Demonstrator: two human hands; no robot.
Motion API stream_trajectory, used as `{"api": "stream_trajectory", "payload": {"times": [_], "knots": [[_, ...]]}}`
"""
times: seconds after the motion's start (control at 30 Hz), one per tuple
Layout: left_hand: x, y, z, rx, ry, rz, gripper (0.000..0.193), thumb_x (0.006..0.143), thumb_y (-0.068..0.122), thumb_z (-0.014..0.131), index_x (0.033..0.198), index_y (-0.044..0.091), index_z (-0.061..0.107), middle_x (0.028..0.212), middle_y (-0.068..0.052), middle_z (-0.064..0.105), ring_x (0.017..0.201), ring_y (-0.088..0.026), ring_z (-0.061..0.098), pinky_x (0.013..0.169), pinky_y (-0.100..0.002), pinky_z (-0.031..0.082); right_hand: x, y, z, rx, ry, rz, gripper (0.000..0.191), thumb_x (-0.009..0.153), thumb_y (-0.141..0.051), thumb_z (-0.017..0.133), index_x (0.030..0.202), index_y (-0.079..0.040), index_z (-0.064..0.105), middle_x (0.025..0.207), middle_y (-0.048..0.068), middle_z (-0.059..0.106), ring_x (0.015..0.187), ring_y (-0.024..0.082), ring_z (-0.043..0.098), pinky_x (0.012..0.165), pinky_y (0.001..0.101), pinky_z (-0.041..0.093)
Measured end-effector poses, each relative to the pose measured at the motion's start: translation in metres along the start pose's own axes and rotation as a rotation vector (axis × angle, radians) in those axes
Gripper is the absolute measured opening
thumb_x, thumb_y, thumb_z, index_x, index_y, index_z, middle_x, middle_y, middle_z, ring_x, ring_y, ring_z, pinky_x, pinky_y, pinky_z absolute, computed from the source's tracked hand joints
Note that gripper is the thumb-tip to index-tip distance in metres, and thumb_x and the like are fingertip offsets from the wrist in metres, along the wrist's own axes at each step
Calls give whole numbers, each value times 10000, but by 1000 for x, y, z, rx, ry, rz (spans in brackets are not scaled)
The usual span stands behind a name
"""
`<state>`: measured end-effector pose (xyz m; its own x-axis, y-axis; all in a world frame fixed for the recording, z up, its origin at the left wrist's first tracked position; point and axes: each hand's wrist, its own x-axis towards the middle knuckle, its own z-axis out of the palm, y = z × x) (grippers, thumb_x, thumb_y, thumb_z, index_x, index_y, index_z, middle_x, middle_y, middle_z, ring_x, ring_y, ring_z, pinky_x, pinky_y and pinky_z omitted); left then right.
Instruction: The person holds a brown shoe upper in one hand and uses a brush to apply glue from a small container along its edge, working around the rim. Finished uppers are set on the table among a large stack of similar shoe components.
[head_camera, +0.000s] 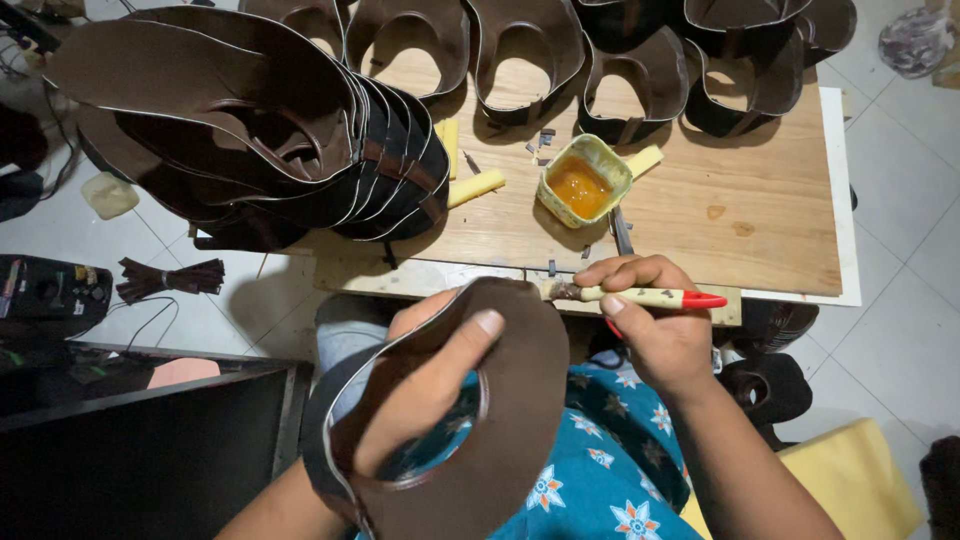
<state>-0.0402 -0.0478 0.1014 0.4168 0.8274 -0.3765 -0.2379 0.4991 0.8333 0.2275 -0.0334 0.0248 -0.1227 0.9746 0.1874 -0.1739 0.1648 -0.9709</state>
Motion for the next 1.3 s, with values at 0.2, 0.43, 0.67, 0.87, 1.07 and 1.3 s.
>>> {"api": "stream_trajectory", "payload": {"times": [0.2,0.43,0.67,0.87,1.07,1.3], "knots": [[7,-27,3,-222,-36,-209,335,1010,162,548,1260,-37,646,1089,-107,735,950,-167,696,838,-325,568,-1,-1,2,137,8,13,161,963,44,600,1108,-18,571,1224,217,674,1185,266,636,1097,429,494],[20,-64,-17,-415,-63,-177,344,999,137,528,1286,-29,621,1141,-120,719,1000,-198,691,888,-351,562,-3,-5,4,41,4,6,169,968,53,608,1121,-12,579,1250,220,665,1218,267,628,1118,422,483],[26,-70,-18,-459,-99,-179,360,1022,144,506,1310,-50,605,1183,-140,704,1037,-212,685,924,-359,547,-3,-10,6,-4,0,-39,166,975,17,624,1132,-15,579,1250,199,675,1229,245,635,1126,411,492],[16,-34,-8,-134,77,-86,327,988,161,510,1231,-5,652,1055,-107,740,915,-163,705,801,-325,572,7,-7,-3,-163,82,45,132,991,-28,629,1121,-11,611,1185,176,723,1113,219,683,1019,370,554],[9,-7,6,79,185,164,285,1022,210,504,1183,4,618,853,-65,695,732,-131,662,640,-278,560,71,15,-33,-696,160,-163,148,1008,-142,703,1120,-47,723,1290,143,633,1218,262,596,1071,391,475],[4,-6,14,-70,179,68,305,986,182,516,1221,19,623,867,-90,696,725,-137,659,644,-297,560,128,64,-48,-1227,74,-175,238,853,-283,848,1029,-132,796,1438,167,528,1325,393,402,1079,511,358]]}}
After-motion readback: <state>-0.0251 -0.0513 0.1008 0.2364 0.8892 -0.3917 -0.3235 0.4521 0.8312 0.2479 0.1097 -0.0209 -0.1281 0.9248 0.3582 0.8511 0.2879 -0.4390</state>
